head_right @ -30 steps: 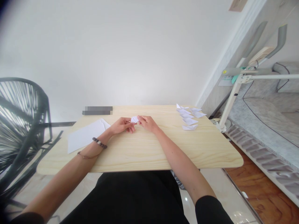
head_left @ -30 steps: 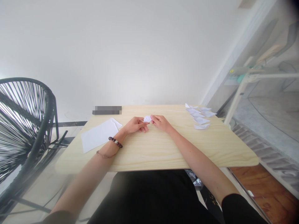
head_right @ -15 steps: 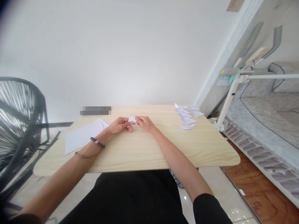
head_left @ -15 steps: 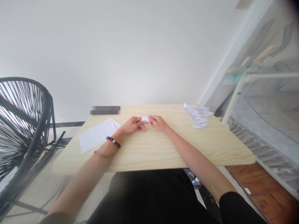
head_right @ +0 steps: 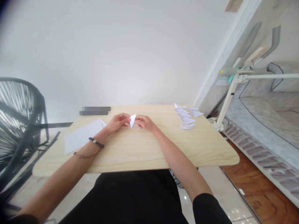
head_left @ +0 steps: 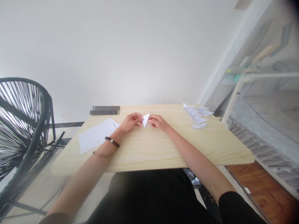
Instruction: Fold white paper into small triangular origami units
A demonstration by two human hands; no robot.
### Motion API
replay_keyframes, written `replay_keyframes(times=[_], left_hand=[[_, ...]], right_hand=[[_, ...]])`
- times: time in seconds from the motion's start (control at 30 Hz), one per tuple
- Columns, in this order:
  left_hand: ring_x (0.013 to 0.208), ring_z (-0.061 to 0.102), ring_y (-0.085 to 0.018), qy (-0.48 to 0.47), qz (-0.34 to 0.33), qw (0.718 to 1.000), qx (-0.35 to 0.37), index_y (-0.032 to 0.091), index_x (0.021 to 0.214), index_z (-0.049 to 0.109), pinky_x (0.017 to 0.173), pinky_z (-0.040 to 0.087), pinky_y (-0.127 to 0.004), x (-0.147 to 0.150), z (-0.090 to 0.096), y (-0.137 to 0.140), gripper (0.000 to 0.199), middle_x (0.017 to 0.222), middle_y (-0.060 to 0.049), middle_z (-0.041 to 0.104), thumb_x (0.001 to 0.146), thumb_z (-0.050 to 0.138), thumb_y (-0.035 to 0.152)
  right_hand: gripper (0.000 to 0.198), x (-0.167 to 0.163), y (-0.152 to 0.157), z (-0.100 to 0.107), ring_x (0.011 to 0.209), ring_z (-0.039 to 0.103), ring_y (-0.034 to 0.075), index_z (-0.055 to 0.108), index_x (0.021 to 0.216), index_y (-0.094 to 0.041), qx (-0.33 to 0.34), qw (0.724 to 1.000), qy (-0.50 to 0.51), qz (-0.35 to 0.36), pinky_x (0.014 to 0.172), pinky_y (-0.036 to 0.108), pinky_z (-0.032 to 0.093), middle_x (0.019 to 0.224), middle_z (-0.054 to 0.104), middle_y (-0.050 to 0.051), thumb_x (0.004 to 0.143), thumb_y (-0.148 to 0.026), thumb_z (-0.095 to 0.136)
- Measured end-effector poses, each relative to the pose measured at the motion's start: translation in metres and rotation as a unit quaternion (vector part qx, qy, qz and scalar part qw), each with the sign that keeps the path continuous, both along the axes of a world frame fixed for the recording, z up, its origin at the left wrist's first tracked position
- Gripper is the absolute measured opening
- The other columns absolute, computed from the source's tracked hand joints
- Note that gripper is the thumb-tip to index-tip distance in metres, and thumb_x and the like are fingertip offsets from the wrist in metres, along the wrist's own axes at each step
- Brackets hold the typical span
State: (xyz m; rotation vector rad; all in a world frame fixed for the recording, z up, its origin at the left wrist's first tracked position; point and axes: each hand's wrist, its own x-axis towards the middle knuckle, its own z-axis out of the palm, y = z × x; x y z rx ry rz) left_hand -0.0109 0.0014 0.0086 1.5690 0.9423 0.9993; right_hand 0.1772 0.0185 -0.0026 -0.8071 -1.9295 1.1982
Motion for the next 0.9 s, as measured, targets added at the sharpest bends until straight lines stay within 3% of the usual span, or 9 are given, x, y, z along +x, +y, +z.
replay_keyframes(times=[0.23,0.43,0.73,0.9], left_hand=[[0.069,0.058,-0.013,-0.018,0.014,0.999,-0.024,0.013,0.083,0.054,0.066,0.050,-0.030,-0.002,-0.001,0.002,0.035,0.076,-0.003,0.060,0.065,0.063,0.041],[0.072,0.060,-0.014,-0.015,0.013,0.999,-0.025,0.012,0.084,0.058,0.072,0.050,-0.032,-0.003,-0.005,0.003,0.035,0.075,-0.005,0.063,0.063,0.066,0.038],[0.077,0.061,-0.016,-0.035,0.008,0.999,-0.032,0.010,0.083,0.061,0.078,0.048,-0.034,0.003,-0.005,0.000,0.036,0.078,-0.007,0.065,0.064,0.065,0.040],[0.083,0.061,-0.019,-0.071,-0.011,0.990,-0.119,0.009,0.086,0.061,0.081,0.047,-0.034,0.008,0.000,-0.003,0.042,0.087,-0.011,0.065,0.072,0.054,0.048]], right_hand=[[0.020,0.000,-0.002,-0.001,0.047,0.044,0.007,0.054,0.075,-0.015,0.025,0.999,-0.025,-0.025,0.047,0.019,0.036,0.055,0.049,-0.003,0.072,-0.034,0.048],[0.020,-0.001,0.000,-0.004,0.048,0.042,0.007,0.054,0.066,-0.015,0.121,0.986,-0.086,-0.079,0.048,0.019,0.031,0.053,0.050,-0.003,0.072,-0.031,0.046],[0.021,-0.006,-0.004,-0.001,0.048,0.038,0.008,0.051,0.057,-0.017,0.285,0.914,-0.206,-0.204,0.050,0.023,0.021,0.053,0.052,-0.001,0.072,-0.031,0.049],[0.027,-0.015,-0.006,-0.001,0.053,0.045,0.009,0.054,0.060,-0.017,0.405,0.851,-0.247,-0.225,0.053,0.023,0.022,0.059,0.058,0.002,0.079,-0.031,0.041]])
